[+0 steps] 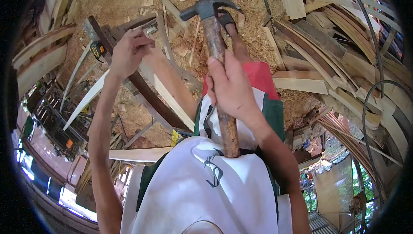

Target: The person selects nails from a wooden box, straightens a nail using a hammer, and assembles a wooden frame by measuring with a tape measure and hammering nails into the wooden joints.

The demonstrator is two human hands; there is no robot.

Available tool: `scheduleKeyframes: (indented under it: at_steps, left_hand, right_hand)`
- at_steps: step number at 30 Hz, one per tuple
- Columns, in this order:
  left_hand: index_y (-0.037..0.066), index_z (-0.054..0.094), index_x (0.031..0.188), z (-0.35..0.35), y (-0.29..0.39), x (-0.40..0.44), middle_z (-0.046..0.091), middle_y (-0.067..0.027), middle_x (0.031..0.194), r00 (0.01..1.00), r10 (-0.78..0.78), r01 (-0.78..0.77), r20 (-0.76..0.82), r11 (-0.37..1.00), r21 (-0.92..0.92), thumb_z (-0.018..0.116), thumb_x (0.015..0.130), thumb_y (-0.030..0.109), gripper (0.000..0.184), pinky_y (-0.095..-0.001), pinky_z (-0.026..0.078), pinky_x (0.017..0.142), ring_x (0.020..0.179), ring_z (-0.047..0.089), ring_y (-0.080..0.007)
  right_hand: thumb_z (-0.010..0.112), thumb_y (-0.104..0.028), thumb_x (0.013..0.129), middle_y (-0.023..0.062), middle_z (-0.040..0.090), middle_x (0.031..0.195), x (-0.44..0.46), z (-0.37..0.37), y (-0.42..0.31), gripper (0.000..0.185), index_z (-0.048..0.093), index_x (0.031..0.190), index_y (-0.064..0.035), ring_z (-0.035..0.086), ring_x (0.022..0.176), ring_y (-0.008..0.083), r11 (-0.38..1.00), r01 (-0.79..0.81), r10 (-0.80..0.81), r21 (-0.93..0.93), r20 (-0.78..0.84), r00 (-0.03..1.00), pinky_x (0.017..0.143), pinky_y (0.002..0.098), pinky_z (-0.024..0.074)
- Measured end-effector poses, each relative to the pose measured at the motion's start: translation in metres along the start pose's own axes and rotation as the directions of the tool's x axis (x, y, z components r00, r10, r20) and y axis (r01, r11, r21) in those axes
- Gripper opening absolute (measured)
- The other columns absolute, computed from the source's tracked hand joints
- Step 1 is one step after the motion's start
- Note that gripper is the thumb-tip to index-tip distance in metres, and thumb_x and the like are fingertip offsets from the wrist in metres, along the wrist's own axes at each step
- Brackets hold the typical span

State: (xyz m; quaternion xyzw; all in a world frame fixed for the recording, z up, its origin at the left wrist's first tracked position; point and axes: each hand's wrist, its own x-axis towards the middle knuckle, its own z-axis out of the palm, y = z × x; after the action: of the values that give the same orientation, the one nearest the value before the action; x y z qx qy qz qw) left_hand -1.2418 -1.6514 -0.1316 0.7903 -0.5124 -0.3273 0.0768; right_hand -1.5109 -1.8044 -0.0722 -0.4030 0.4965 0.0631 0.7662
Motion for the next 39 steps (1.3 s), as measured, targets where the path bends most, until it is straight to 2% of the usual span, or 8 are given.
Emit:
scheduleKeyframes:
  at_steps: [8, 18, 21, 24, 26, 30, 35, 39]
  left_hand:
    - [0.004, 0.078, 0.096, 0.022, -0.005, -0.003, 0.064, -0.0117, 0.092, 0.981, -0.15, 0.113, -0.125, 0.958, -0.262, 0.069, 0.087, 0.006, 0.013, -0.0426, 0.051, 0.079, 0.09, 0.063, -0.0329]
    - [0.0, 0.074, 0.108, 0.009, -0.013, -0.006, 0.064, -0.012, 0.097, 0.998, -0.055, 0.049, -0.043, 0.989, -0.138, 0.073, 0.091, 0.016, 0.023, -0.0375, 0.05, 0.085, 0.095, 0.065, -0.0264]
    - [0.004, 0.07, 0.121, 0.005, -0.028, -0.039, 0.064, -0.0128, 0.101, 0.928, -0.018, -0.12, -0.372, 0.931, -0.345, 0.078, 0.084, 0.035, 0.049, -0.0429, 0.051, 0.083, 0.096, 0.065, -0.0349]
    - [0.009, 0.065, 0.131, 0.012, -0.075, -0.07, 0.062, -0.0112, 0.103, 0.969, -0.043, 0.016, -0.242, 0.993, -0.113, 0.082, 0.078, 0.05, 0.069, -0.0454, 0.052, 0.083, 0.097, 0.066, -0.0368]
    - [0.012, 0.068, 0.128, 0.009, -0.065, -0.065, 0.061, -0.0104, 0.099, 0.989, -0.138, 0.143, -0.062, 0.986, 0.084, 0.081, 0.078, 0.051, 0.065, -0.0477, 0.053, 0.081, 0.095, 0.067, -0.0383]
    - [0.014, 0.072, 0.124, 0.019, -0.073, -0.066, 0.061, -0.0098, 0.098, 0.984, -0.146, 0.154, -0.103, 0.984, 0.084, 0.082, 0.076, 0.05, 0.06, -0.0482, 0.054, 0.078, 0.093, 0.068, -0.0394]
    - [0.015, 0.074, 0.121, 0.016, -0.066, -0.069, 0.062, -0.0105, 0.097, 0.983, -0.101, 0.117, -0.152, 0.988, 0.101, 0.082, 0.077, 0.037, 0.05, -0.0461, 0.054, 0.079, 0.094, 0.067, -0.0385]
    - [0.014, 0.074, 0.121, 0.018, -0.063, -0.074, 0.062, -0.0113, 0.096, 0.982, -0.145, 0.155, -0.12, 0.985, 0.077, 0.081, 0.077, 0.036, 0.049, -0.0456, 0.054, 0.079, 0.094, 0.067, -0.0385]
  right_hand:
    - [0.049, -0.022, 0.11, 0.0043, 0.051, 0.067, 0.001, 0.02, 0.015, 0.022, 0.044, 0.1, -0.0034, 0.052, 0.044, 0.0133, 0.997, -0.045, 0.041, 0.062, 0.076, 0.996, 0.038, 0.0317, 0.0418]
    - [0.051, -0.026, 0.11, 0.0026, 0.053, 0.071, 0.012, 0.021, 0.018, 0.021, 0.049, 0.103, -0.0072, 0.052, 0.047, 0.0122, 0.999, -0.037, 0.04, -0.021, 0.164, 0.986, 0.041, 0.03, 0.0435]
    - [0.051, -0.026, 0.108, 0.0057, 0.06, 0.07, 0.001, -0.002, -0.009, 0.025, 0.052, 0.101, -0.0026, 0.057, 0.048, 0.0162, 0.997, -0.063, 0.062, 0.039, 0.016, 0.998, 0.044, 0.0376, 0.0469]
    - [0.05, -0.026, 0.109, 0.0042, 0.057, 0.069, 0.006, 0.004, -0.001, 0.022, 0.051, 0.102, -0.0043, 0.055, 0.047, 0.0143, 0.97, 0.051, -0.018, 0.238, -0.14, 0.99, 0.042, 0.035, 0.0465]
    - [0.05, -0.029, 0.11, 0.0017, 0.054, 0.07, 0.013, 0.03, 0.031, 0.021, 0.052, 0.106, -0.0089, 0.05, 0.045, 0.0119, 0.999, -0.024, 0.026, -0.034, 0.064, 0.998, 0.039, 0.0288, 0.0418]
    - [0.049, -0.03, 0.111, 0.0015, 0.055, 0.071, 0.006, 0.027, 0.017, 0.022, 0.052, 0.106, -0.0093, 0.052, 0.046, 0.0119, 0.992, -0.115, 0.104, 0.06, 0.163, 0.981, 0.039, 0.0294, 0.0416]
    - [0.053, -0.032, 0.109, 0.0021, 0.055, 0.073, 0.006, 0.008, 0.017, 0.022, 0.053, 0.107, -0.0099, 0.054, 0.05, 0.0121, 0.921, 0.148, -0.067, 0.361, -0.227, 0.972, 0.041, 0.0306, 0.0433]
    - [0.053, -0.033, 0.109, 0.0032, 0.056, 0.075, -0.005, 0.062, 0.039, 0.022, 0.053, 0.105, -0.0106, 0.053, 0.049, 0.0129, 0.973, -0.129, 0.124, 0.191, 0.037, 0.992, 0.04, 0.0311, 0.0432]
